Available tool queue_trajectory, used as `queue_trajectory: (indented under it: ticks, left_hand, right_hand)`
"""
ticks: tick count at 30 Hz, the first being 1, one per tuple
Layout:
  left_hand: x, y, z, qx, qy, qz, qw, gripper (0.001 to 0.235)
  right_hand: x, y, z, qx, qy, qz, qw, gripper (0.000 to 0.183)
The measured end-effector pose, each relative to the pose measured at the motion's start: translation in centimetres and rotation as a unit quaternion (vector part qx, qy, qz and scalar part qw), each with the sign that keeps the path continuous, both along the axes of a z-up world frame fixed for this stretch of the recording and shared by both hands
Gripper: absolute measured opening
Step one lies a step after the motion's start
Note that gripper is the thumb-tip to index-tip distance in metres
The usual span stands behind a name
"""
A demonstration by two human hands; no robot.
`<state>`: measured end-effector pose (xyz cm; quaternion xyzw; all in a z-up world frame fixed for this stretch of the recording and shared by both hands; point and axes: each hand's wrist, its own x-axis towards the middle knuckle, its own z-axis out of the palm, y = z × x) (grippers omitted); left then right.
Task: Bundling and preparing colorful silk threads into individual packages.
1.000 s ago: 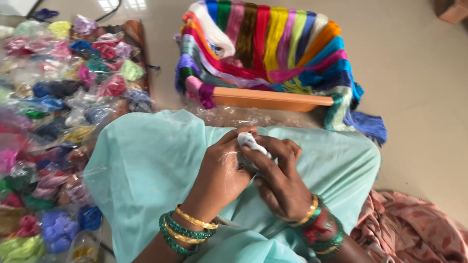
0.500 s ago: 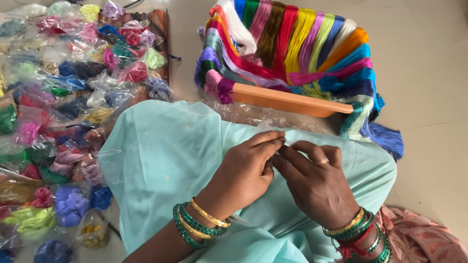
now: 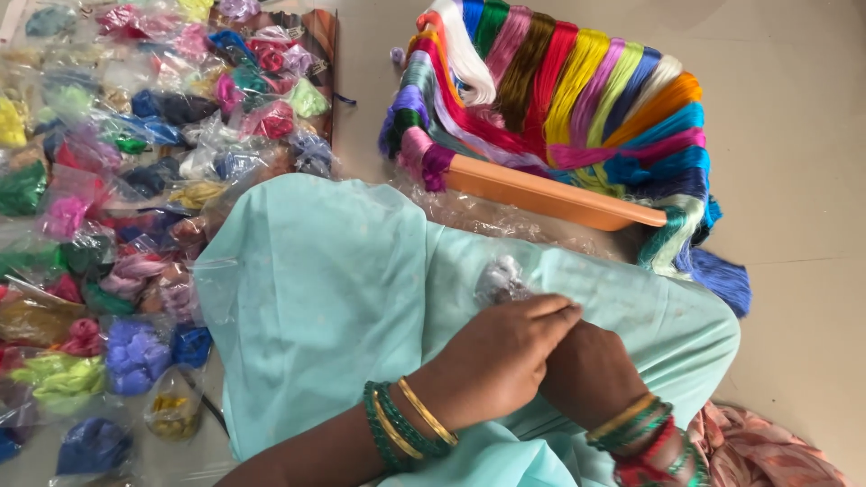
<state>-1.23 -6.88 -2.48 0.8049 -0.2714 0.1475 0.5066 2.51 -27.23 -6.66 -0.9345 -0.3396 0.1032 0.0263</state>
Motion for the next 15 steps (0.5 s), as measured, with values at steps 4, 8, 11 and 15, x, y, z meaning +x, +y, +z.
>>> queue_trajectory:
  ticks: [4,8,11,15]
  left_hand:
    - [0.3,1.6,0.8,0.06,0.095,-0.079,0.991,0.075]
    - [1.8,5.3,3.5,-0.031,0.039,-0.022,0.999,0.076]
    - [2.9,6.2,2.7,-0.025,-0.086,-0.028,0.996,0.096]
    - [2.9,5.5,-1.8,-0.083,0.227,-0.179,0.954,0.051]
  right_hand:
    - [0.6,0.2,1.6,-0.062,-0.002,0.025,0.998,0.019]
    - [0.9,2.0,9.3,0.142,0.112,0.11,0.977,0.041]
    - [1.6,2.0,12.4,0.26,0.17,0.182,0.933,0.043]
    - [3.2,0.2,13.0,0.287,0.256,0.146,0.911,0.026]
